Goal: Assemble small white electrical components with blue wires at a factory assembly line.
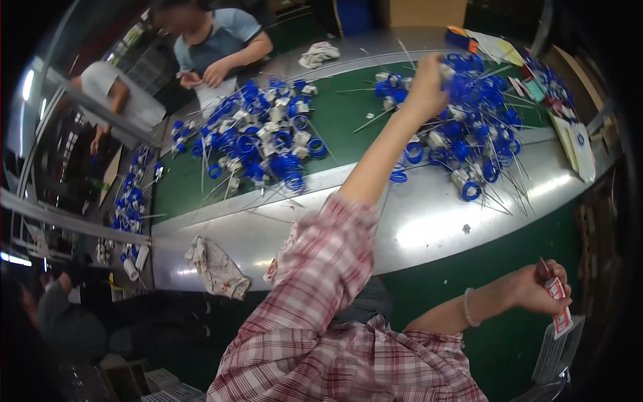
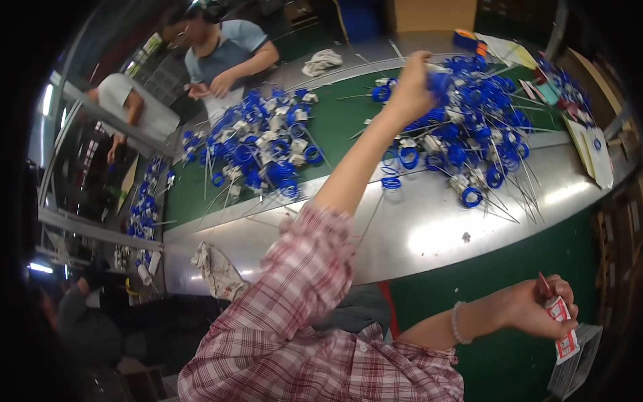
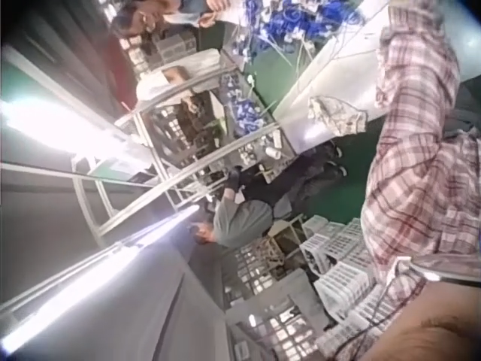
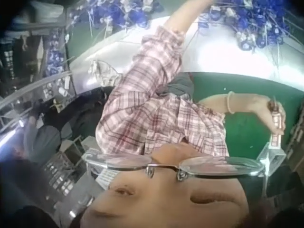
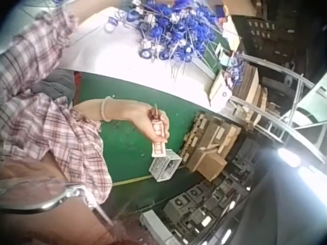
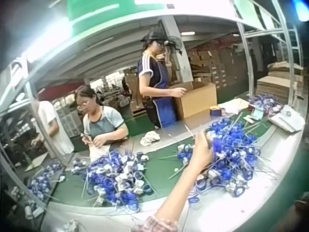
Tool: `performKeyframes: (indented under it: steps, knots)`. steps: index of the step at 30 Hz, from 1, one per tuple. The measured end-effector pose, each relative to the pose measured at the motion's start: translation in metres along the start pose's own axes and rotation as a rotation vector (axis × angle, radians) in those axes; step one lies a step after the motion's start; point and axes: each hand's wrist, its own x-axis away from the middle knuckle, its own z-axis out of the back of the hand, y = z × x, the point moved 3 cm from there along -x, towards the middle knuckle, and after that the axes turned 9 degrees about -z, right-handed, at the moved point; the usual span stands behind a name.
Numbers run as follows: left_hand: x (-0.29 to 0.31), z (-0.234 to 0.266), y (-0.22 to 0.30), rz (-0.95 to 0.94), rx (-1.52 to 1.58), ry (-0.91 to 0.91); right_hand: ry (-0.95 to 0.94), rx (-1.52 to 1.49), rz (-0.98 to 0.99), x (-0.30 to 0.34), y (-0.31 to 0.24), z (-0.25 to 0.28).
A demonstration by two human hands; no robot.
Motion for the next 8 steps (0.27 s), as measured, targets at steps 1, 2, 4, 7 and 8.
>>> performKeyframes:
  steps: [1, 2, 4, 7, 8]
  knots:
    - [0.005, -0.011, -0.013, 0.165, -0.195, -0.177, -0.011, -0.001, -0.013, 0.012, 0.002, -0.008]
    - [0.006, -0.016, -0.011, 0.253, -0.272, -0.400, 0.031, 0.065, 0.003, 0.019, 0.005, -0.014]
    - [0.009, 0.014, -0.006, 0.092, -0.367, -0.343, 0.067, 0.110, 0.001, 0.030, 0.010, -0.020]
    - [0.029, 0.109, -0.022, 0.169, -0.607, -0.326, -0.010, 0.104, -0.076, 0.038, 0.017, -0.012]
    - [0.044, 0.149, -0.039, 0.374, -0.685, -0.357, -0.033, 0.103, -0.120, 0.041, 0.021, -0.009]
